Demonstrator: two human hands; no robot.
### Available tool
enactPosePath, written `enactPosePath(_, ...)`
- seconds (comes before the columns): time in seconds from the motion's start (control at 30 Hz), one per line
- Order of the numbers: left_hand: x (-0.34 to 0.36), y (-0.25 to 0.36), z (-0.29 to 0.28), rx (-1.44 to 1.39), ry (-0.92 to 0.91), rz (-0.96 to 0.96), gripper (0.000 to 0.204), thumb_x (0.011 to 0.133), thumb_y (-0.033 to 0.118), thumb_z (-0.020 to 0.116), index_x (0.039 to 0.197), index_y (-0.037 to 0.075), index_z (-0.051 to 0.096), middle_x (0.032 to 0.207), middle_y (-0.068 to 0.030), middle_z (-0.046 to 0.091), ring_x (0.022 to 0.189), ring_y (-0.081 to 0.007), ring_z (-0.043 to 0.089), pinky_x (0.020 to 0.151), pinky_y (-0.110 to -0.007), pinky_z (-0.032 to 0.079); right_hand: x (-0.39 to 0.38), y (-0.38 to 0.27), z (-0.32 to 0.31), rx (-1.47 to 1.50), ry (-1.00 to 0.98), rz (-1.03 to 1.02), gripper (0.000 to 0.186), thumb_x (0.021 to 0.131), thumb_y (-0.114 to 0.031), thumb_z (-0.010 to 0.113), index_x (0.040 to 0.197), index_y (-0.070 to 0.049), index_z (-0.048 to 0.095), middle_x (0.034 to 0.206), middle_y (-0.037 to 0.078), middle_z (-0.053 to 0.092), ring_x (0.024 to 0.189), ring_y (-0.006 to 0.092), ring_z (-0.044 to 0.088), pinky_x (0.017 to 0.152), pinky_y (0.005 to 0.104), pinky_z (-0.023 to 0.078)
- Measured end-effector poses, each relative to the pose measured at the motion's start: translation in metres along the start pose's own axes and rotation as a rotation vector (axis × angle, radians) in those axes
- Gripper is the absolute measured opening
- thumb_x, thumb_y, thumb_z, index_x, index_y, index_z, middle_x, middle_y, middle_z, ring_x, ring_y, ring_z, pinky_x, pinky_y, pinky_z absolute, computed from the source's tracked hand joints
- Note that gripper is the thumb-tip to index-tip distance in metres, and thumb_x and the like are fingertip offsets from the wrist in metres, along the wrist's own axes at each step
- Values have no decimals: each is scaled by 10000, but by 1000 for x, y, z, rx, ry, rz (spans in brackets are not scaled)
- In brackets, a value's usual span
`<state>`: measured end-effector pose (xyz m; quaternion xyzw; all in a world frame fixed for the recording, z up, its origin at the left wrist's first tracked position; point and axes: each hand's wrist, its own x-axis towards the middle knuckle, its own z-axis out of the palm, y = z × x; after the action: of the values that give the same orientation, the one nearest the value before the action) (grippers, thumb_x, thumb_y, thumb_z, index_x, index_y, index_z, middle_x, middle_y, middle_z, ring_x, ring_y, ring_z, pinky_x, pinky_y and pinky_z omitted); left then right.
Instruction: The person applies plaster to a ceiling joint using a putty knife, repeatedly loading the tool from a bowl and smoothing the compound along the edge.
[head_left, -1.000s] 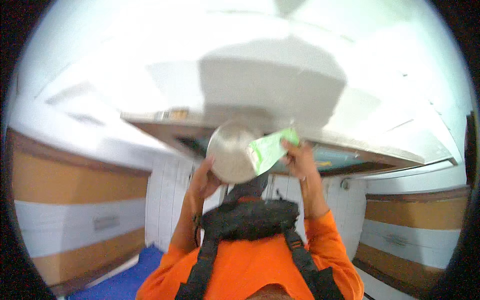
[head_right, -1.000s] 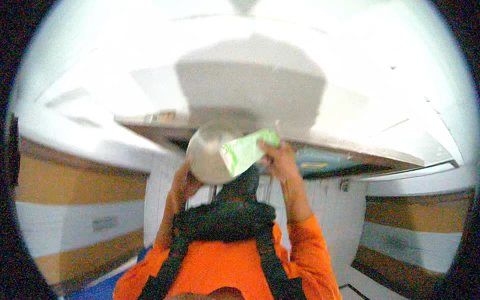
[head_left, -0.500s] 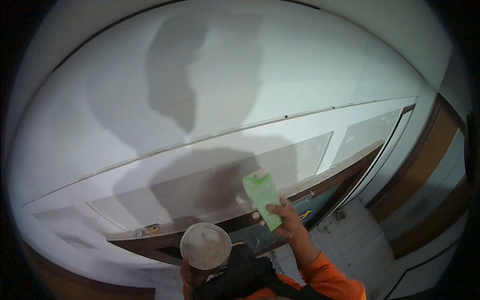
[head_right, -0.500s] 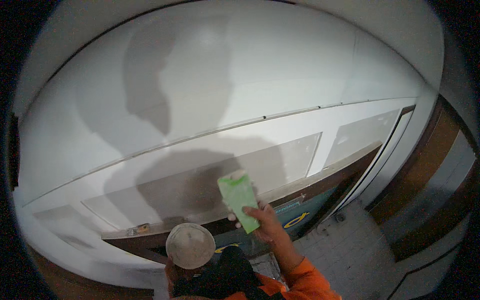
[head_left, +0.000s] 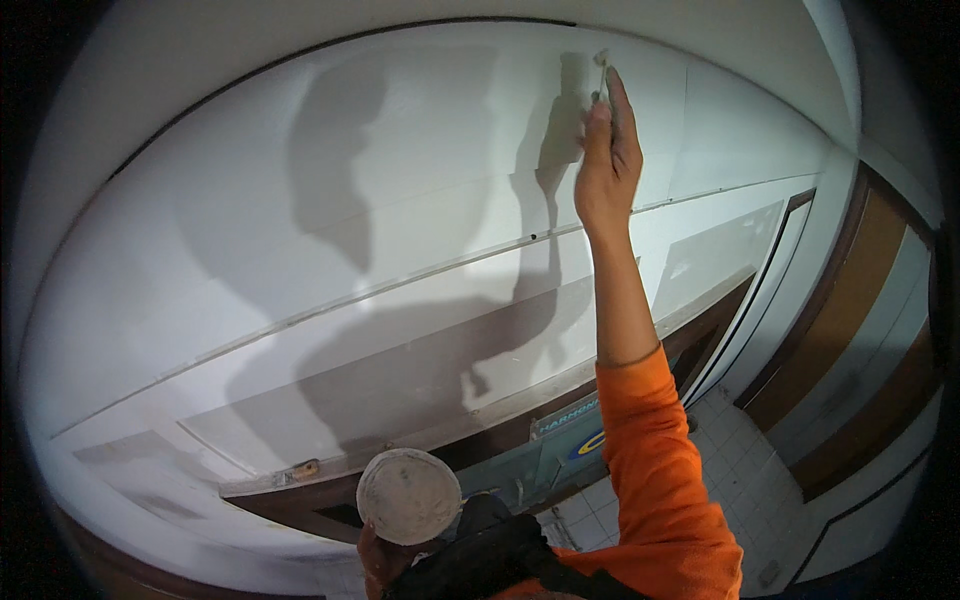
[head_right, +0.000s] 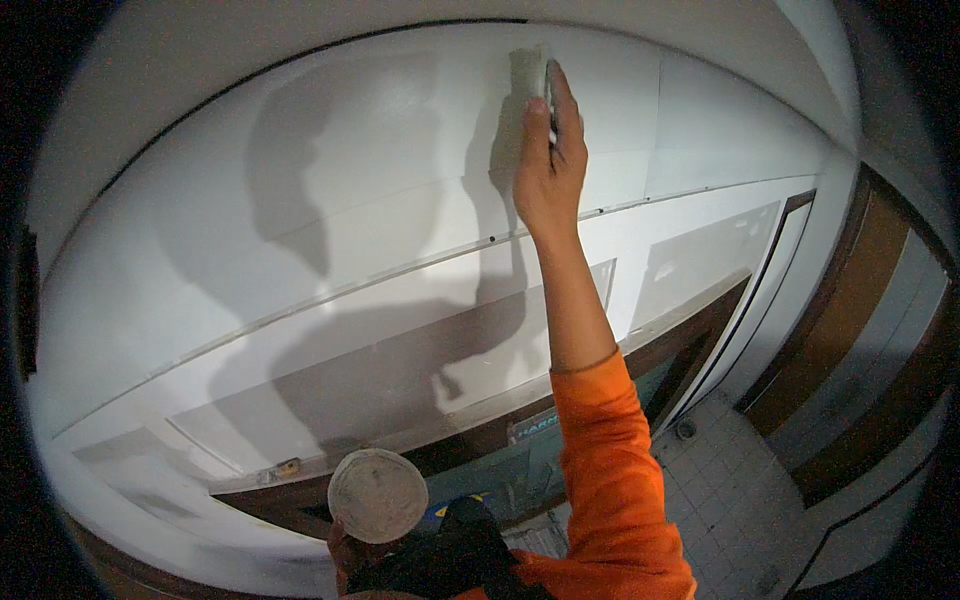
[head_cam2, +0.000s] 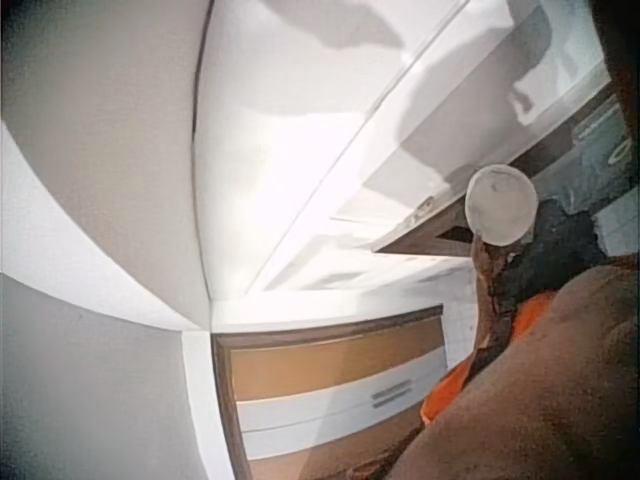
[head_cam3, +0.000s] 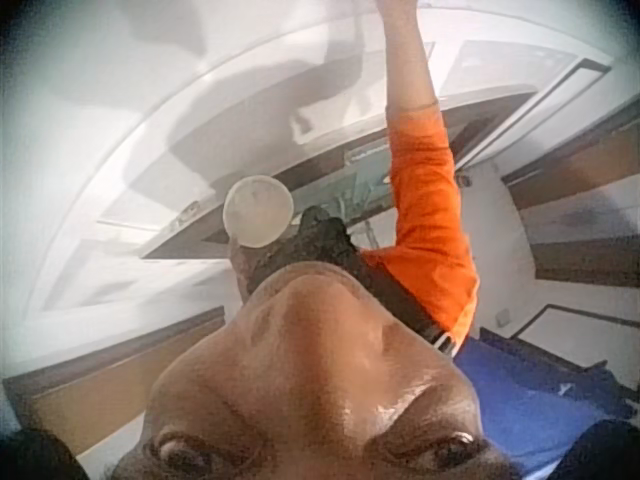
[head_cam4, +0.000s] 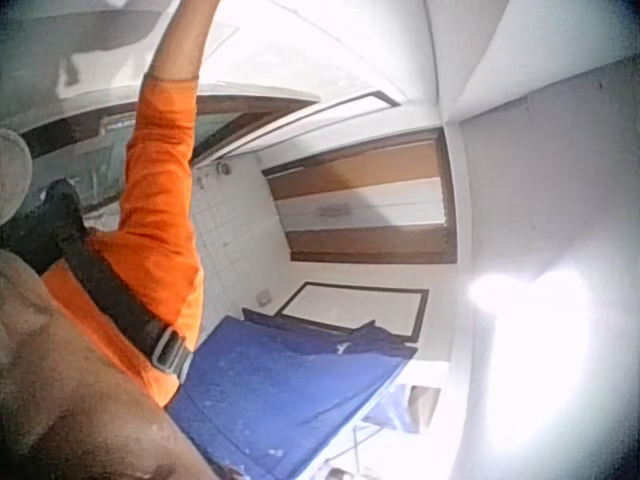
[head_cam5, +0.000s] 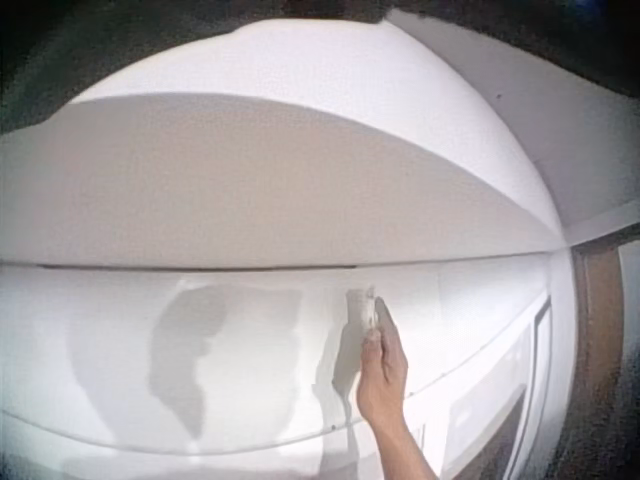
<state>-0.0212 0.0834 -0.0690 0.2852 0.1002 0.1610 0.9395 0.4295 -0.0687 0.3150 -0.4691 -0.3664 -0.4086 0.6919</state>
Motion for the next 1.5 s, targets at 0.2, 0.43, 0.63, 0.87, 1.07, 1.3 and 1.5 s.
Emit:
enactPosePath(0.2,-1,2,21,126,91,67,867,915,528,614,1578,106,248,1558,-228,372,1364,-496,450,990,-719,472,40,34,21,-289,169,-285,476,1015,-322,587,1390,-30,571,1284,266,599,1190,380,560,1031,496,398)
enactPosePath(0.43,1,10,45,185,101,58,921,876,546,641,1577,102,242,1545,-231,385,1347,-508,459,950,-708,497,44,47,34,-558,250,-411,455,971,-345,641,1347,-90,633,1258,329,572,1191,446,502,1012,515,382)
enactPosePath(0.63,-2,10,41,218,192,80,917,868,546,652,1566,102,257,1517,-233,416,1301,-511,503,893,-691,531,46,43,41,-676,244,-329,442,976,-391,619,1360,-176,655,1272,336,540,1137,460,499,945,539,434)
enactPosePath(0.87,-4,8,13,133,127,60,852,897,499,642,1559,106,278,1513,-224,427,1284,-492,527,880,-682,553,49,42,38,-761,171,-360,446,978,-391,603,1360,-166,657,1250,353,548,1126,466,510,899,533,466)
enactPosePath(1.07,2,2,5,23,61,57,812,922,465,627,1558,99,280,1522,-220,424,1287,-464,536,910,-652,565,57,34,26,-817,109,-416,416,966,-379,597,1307,-160,691,1143,341,607,1032,463,562,878,530,478)
enactPosePath(1.3,-1,3,18,103,65,-3,858,900,513,639,1559,97,279,1528,-218,417,1277,-467,543,883,-633,566,61,9,6,-936,-33,-341,403,946,-405,610,1274,-195,712,990,292,666,979,438,615,799,526,533)
enactPosePath(1.5,-2,5,9,97,2,-59,865,890,514,640,1557,94,282,1530,-219,416,1292,-472,528,874,-645,559,59,4,-10,-785,-68,-314,415,944,-437,628,1264,-190,723,1052,306,652,1001,440,602,856,506,527)
